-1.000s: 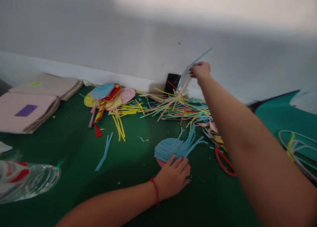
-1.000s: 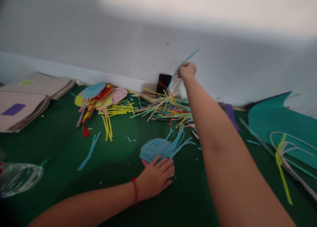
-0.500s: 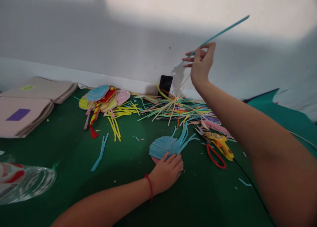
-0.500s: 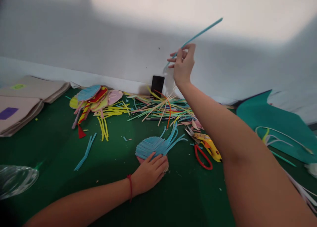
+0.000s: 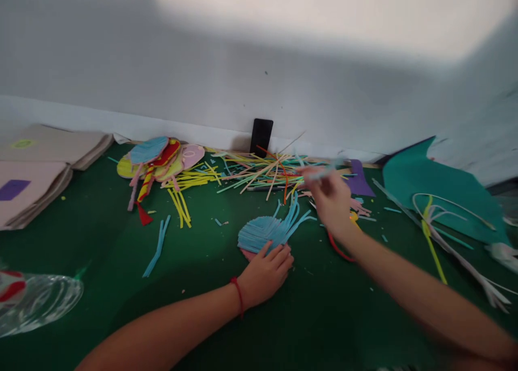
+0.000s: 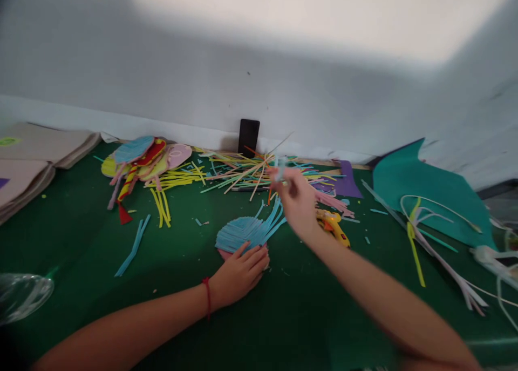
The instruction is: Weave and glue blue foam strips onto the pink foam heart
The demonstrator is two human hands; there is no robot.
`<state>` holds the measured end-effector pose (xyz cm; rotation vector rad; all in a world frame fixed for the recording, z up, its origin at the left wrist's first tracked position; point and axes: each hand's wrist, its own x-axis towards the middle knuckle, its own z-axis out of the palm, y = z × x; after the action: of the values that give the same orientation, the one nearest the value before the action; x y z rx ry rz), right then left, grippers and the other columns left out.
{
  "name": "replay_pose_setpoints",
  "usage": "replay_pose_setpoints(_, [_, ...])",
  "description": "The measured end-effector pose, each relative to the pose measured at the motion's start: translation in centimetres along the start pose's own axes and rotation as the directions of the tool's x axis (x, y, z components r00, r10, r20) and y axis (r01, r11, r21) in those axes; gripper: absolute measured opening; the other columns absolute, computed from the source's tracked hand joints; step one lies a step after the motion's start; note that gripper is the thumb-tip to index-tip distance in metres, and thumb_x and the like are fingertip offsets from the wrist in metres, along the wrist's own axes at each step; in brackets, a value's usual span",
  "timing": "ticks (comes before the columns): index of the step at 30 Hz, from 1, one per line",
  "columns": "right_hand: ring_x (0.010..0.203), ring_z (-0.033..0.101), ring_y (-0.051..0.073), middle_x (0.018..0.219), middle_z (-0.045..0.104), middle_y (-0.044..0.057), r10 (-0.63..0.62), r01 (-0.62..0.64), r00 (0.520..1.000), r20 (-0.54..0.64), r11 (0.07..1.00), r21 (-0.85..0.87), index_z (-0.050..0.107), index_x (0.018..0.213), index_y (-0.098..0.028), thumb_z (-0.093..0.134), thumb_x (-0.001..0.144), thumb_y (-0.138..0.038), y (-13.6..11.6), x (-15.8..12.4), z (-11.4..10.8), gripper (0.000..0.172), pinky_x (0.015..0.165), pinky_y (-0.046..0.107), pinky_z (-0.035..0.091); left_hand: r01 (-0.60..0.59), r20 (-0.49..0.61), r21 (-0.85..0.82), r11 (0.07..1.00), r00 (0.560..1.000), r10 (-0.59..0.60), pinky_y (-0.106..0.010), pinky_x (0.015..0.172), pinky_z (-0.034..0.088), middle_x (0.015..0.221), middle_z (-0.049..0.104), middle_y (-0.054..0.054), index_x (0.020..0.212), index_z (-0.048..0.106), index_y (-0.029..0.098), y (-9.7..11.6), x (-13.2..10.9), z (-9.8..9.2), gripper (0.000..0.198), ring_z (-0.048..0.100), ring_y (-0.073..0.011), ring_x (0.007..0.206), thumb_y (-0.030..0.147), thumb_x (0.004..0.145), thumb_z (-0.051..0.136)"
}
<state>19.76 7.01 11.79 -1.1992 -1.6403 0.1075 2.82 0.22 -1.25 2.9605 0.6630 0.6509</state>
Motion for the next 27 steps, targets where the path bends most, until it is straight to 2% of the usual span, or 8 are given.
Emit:
replay_pose_setpoints(3, [0.103,0.063,0.022,0.107,0.066,0.003,0.01,-0.008,1.0,-0.029,0.998,0.062,0.06,0.093,-0.028,0.056,0.087,-0.023,1.8,-7.9,-0.8,0.009,0.083,0.045,0.055,-0.002,-0.012,-0.001,1.0,1.0,0.002,-0.041,0.105,0.035,0.129,0.059,-0.009,0.12,0.053,0.014,0.1,0.0,-0.1,0.03,0.053,-0.0216,0.119,0.022,0.095,0.04])
replay_pose_setpoints(6, [0.103,0.063,0.024,0.104,0.067,0.006,0.005,-0.016,0.994,-0.105,0.995,-0.102,0.062,0.092,-0.026,0.055,0.086,-0.021,5.1,-10.8,-1.9,0.011,0.089,0.049,0.051,0.027,-0.052,0.034,0.999,0.998,-0.025,-0.04,0.105,0.035,0.124,0.061,-0.007,0.119,0.054,0.014,-0.1,0.2,-0.5,0.029,0.054,-0.0203,0.117,0.022,0.095,0.04])
replay_pose_setpoints(10, [0.1,0.063,0.023,0.1,0.068,0.008,0.018,-0.058,0.984,-0.178,0.973,-0.224,0.063,0.088,-0.023,0.057,0.086,-0.024,9.4,-10.2,-3.9,0.007,0.089,0.047,0.05,0.239,-0.1,0.159,0.958,0.969,-0.225,-0.036,0.095,0.042,0.106,0.066,-0.008,0.106,0.06,0.016,-2.0,0.2,-1.6,0.023,0.059,-0.0197,0.101,0.023,0.094,0.041])
replay_pose_setpoints(15, [0.098,0.062,0.023,0.1,0.066,0.009,0.066,-0.159,0.949,-0.308,0.944,-0.288,0.063,0.09,-0.022,0.055,0.086,-0.03,11.3,-9.1,-6.9,0.012,0.086,0.043,0.05,0.534,-0.158,0.188,0.824,0.845,-0.511,-0.045,0.081,0.043,0.107,0.06,-0.018,0.109,0.058,0.01,-5.4,-0.2,-2.8,0.031,0.056,-0.0305,0.098,0.032,0.093,0.044])
replay_pose_setpoints(17, [0.098,0.061,0.023,0.099,0.065,0.009,0.105,-0.212,0.947,-0.304,0.915,-0.344,0.064,0.091,-0.022,0.054,0.085,-0.033,11.9,-9.0,-8.1,0.016,0.084,0.042,0.05,0.62,-0.075,0.097,0.778,0.784,-0.616,-0.044,0.082,0.041,0.103,0.059,-0.013,0.102,0.059,0.014,-6.2,-0.4,-2.8,0.026,0.054,-0.0293,0.097,0.035,0.091,0.047])
replay_pose_setpoints(19, [0.092,0.06,0.023,0.096,0.064,0.009,0.232,-0.336,0.933,-0.276,0.837,-0.433,0.065,0.089,-0.02,0.053,0.084,-0.038,13.0,-9.0,-9.5,0.022,0.082,0.039,0.049,0.652,-0.018,0.025,0.758,0.758,-0.652,-0.042,0.081,0.041,0.097,0.059,-0.009,0.097,0.059,0.017,-6.7,-0.4,-2.5,0.021,0.054,-0.0271,0.093,0.034,0.09,0.049])
replay_pose_setpoints(23, [0.071,0.058,0.021,0.079,0.062,0.008,0.571,-0.588,0.788,-0.229,0.588,-0.555,0.067,0.082,-0.015,0.054,0.077,-0.048,15.8,-9.4,-12.4,0.036,0.07,0.035,0.047,0.678,-0.017,-0.09,0.729,0.731,-0.682,-0.041,0.082,0.041,0.095,0.057,-0.007,0.093,0.055,0.018,-7.2,-0.3,-2.0,0.015,0.054,-0.0251,0.092,0.031,0.086,0.054])
replay_pose_setpoints(27, [0.052,0.054,0.019,0.056,0.058,0.003,0.752,-0.64,0.653,-0.095,0.479,-0.601,0.067,0.069,-0.016,0.067,0.062,-0.058,17.1,-10.0,-13.8,0.042,0.054,0.031,0.041,0.677,-0.014,-0.251,0.692,0.712,-0.702,-0.036,0.082,0.045,0.097,0.058,-0.005,0.092,0.051,0.019,-7.1,-0.2,-1.7,0.013,0.056,-0.0208,0.091,0.027,0.083,0.057])
